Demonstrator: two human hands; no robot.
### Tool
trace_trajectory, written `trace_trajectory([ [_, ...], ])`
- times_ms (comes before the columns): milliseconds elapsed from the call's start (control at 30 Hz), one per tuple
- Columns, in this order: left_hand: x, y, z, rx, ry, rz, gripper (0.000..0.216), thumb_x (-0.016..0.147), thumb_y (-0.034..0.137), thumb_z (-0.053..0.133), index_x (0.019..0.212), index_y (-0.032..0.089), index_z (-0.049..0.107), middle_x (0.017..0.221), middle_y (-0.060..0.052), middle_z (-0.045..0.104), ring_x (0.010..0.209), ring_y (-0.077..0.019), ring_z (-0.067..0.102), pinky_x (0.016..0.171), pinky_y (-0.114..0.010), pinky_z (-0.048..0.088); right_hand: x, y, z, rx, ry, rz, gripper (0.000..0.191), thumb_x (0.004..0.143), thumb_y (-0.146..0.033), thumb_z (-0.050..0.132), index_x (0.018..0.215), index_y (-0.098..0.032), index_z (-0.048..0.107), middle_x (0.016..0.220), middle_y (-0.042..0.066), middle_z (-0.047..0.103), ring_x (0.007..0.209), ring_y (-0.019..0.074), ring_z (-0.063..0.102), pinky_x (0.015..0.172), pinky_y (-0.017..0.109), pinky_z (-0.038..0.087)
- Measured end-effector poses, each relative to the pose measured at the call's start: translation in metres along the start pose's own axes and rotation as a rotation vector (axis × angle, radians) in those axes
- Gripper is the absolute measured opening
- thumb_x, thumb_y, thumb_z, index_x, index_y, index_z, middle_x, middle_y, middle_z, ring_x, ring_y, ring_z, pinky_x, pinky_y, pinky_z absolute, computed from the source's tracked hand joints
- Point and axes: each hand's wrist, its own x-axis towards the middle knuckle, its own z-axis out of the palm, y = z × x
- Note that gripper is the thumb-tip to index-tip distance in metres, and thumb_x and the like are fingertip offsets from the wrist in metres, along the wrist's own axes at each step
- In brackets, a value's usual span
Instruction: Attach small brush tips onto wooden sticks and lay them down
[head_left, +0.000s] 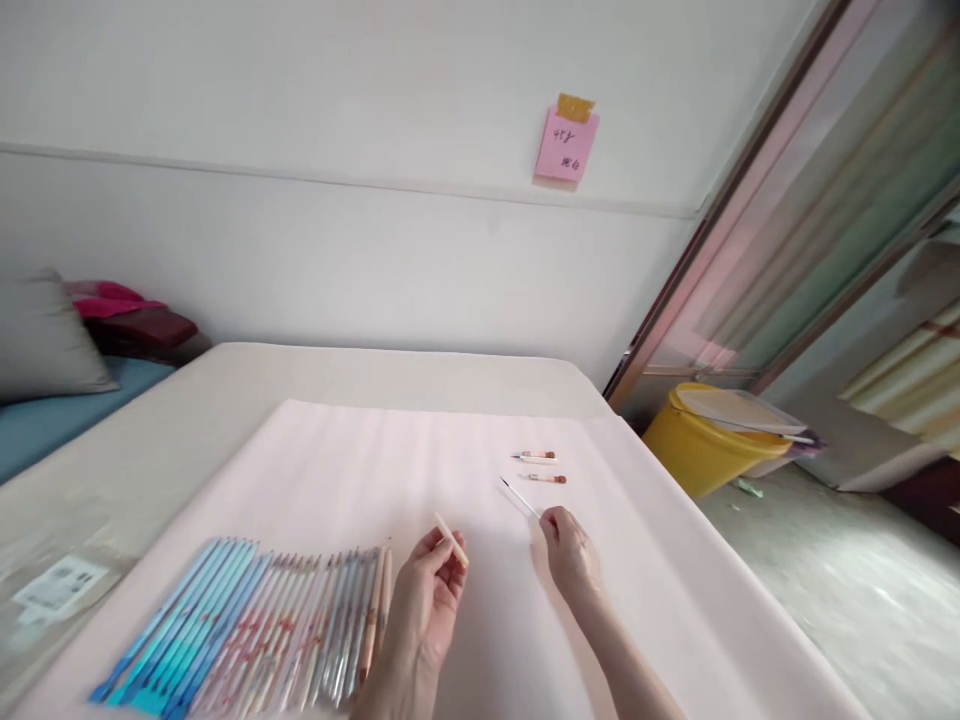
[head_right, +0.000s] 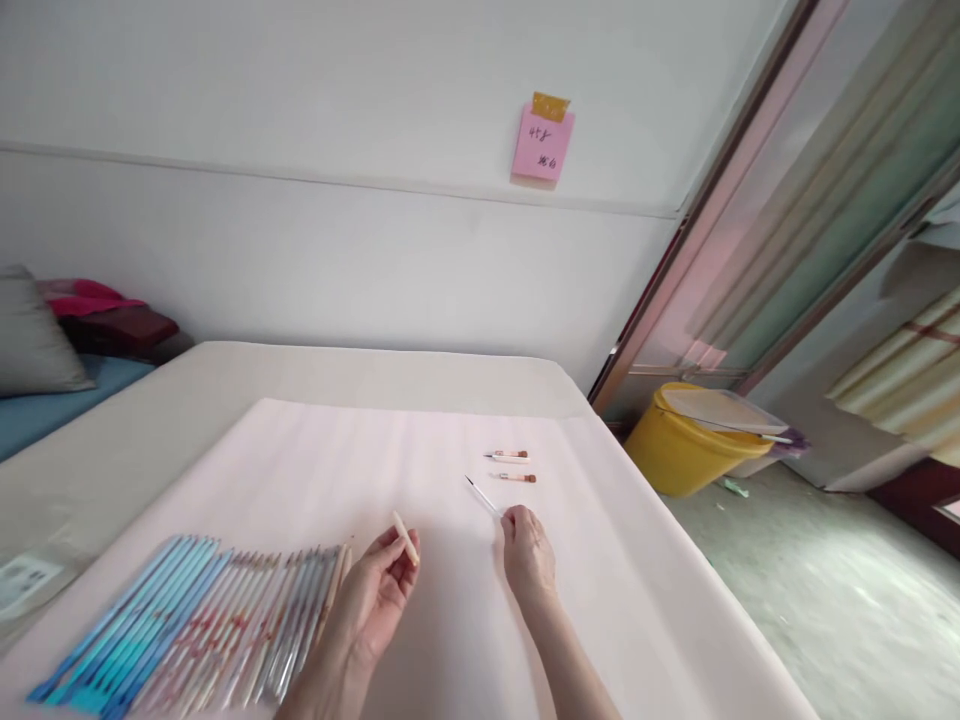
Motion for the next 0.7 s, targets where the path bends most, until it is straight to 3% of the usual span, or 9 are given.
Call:
trace_trajectory([
  [100, 0.004, 0.014, -0.001, -0.034, 0.010, 0.058, 0.013, 0.074, -0.003, 0.053, 0.077, 0.009, 0.058, 0.082, -0.011, 0.064, 0.070, -0.0135, 0.064, 0.059, -0.021, 0.054, -0.027, -0.030, -0.023, 0.231, -0.057, -0.168, 0.017, 0.088, -0.027, 0.035, 0.075, -0.023, 0.045, 0.073, 0.001, 0.056, 0.068, 0.0164, 0.052, 0.059, 0.026, 0.039],
  [233, 0.008, 0.028, -0.003, -0.071, 0.038, 0.119, 0.014, 0.075, -0.003, 0.050, 0.074, 0.009, 0.057, 0.083, -0.012, 0.064, 0.071, -0.0131, 0.064, 0.060, -0.022, 0.055, -0.050, -0.054, -0.042, 0.323, -0.114, -0.299, 0.016, 0.088, -0.028, 0.037, 0.075, -0.024, 0.045, 0.071, 0.000, 0.055, 0.067, 0.0157, 0.051, 0.059, 0.026, 0.039],
  [467, 0.006, 0.034, -0.001, -0.053, 0.046, 0.171, 0.012, 0.076, -0.002, 0.051, 0.075, 0.009, 0.056, 0.087, -0.012, 0.064, 0.074, -0.0130, 0.064, 0.063, -0.022, 0.055, -0.054, -0.056, -0.042, 0.273, -0.139, -0.404, 0.017, 0.089, -0.024, 0.036, 0.075, -0.024, 0.045, 0.070, 0.001, 0.054, 0.064, 0.0159, 0.051, 0.056, 0.027, 0.038],
  [700, 0.000, 0.024, 0.001, 0.069, -0.013, 0.236, 0.012, 0.073, 0.001, 0.057, 0.078, 0.013, 0.056, 0.087, -0.010, 0.065, 0.076, -0.0122, 0.063, 0.066, -0.023, 0.053, -0.055, -0.059, -0.042, 0.229, -0.103, -0.434, 0.018, 0.089, -0.023, 0.034, 0.074, -0.023, 0.045, 0.068, 0.002, 0.053, 0.064, 0.0162, 0.050, 0.056, 0.027, 0.037],
])
